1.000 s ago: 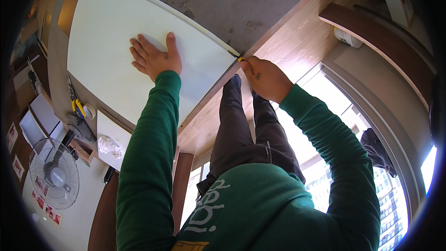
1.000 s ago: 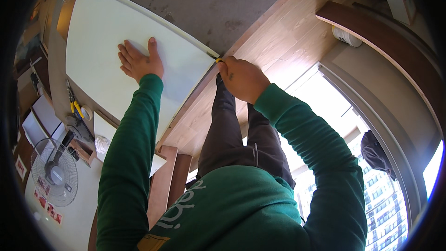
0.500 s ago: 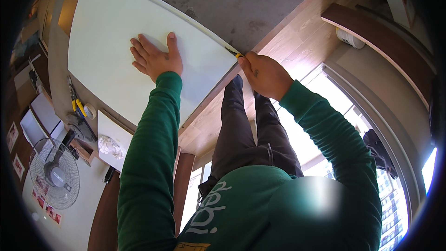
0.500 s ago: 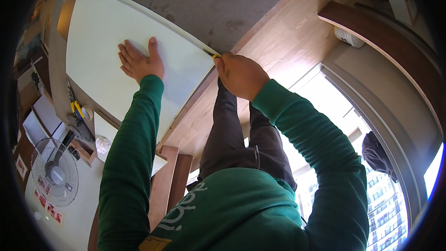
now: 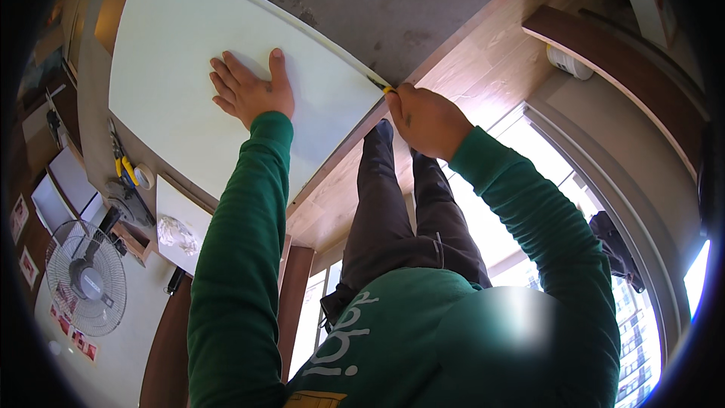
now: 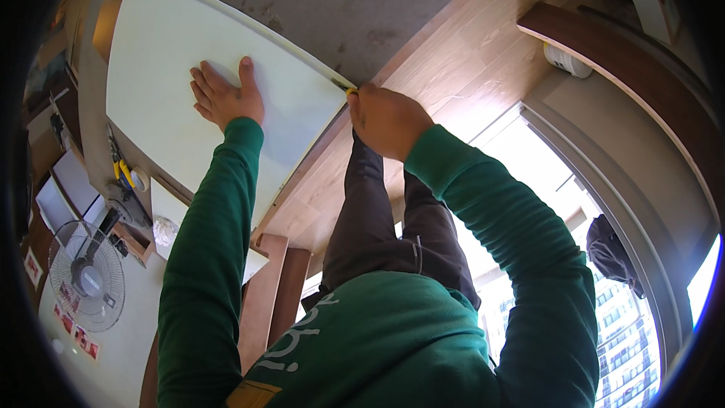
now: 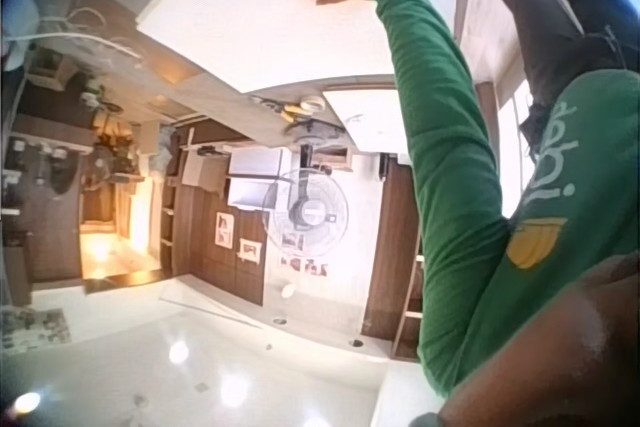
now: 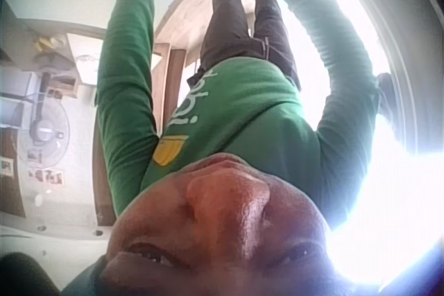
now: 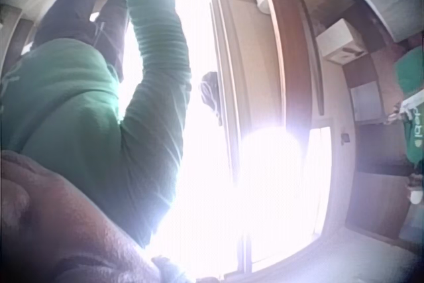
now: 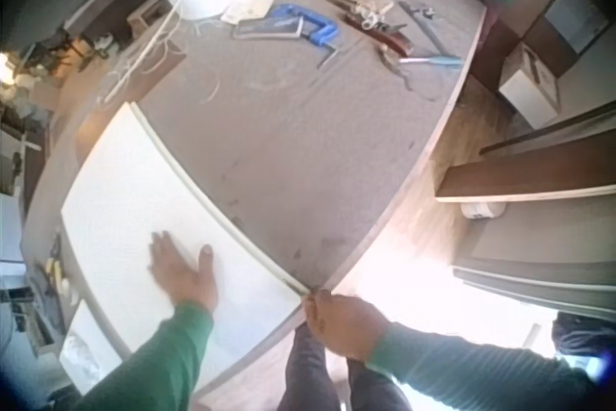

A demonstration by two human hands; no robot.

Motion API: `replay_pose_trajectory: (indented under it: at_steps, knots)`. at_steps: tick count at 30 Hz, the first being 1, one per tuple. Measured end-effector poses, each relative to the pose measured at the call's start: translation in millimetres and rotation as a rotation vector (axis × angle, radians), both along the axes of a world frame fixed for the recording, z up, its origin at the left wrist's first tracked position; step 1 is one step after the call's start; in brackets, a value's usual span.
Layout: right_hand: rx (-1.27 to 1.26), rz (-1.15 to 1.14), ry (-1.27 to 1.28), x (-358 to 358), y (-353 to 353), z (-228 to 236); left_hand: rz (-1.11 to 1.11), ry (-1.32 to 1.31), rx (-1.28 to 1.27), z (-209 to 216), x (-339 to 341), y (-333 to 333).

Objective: The person trims the edges of a white rectangular board using a utility knife, running the blade along the sides to remove excess material.

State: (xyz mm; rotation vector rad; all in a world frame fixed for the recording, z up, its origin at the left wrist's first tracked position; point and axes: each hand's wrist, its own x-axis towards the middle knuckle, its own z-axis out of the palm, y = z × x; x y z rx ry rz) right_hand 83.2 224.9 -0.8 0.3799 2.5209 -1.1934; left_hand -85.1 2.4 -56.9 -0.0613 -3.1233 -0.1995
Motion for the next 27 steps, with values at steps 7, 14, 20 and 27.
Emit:
replay_pose_trajectory:
  at_steps: [7, 14, 20, 27]
  knots:
    - [0.05, 0.045, -0.101, 17.7, 4.8, 4.9, 0.002, 0.042, -0.08, -6.5, -1.0, -3.6]
    - [0.066, 0.039, -0.035, 23.6, 6.0, 0.7, 0.002, 0.041, -0.066, -5.6, -1.7, -2.7]
    - [0.056, 0.039, -0.061, 28.7, 9.8, -1.9, 0.003, 0.027, -0.025, -2.6, -3.4, -1.0]
    - [0.082, 0.045, -0.141, 39.7, 11.4, 0.2, 0.004, -0.012, -0.001, 2.8, -0.5, 0.1]
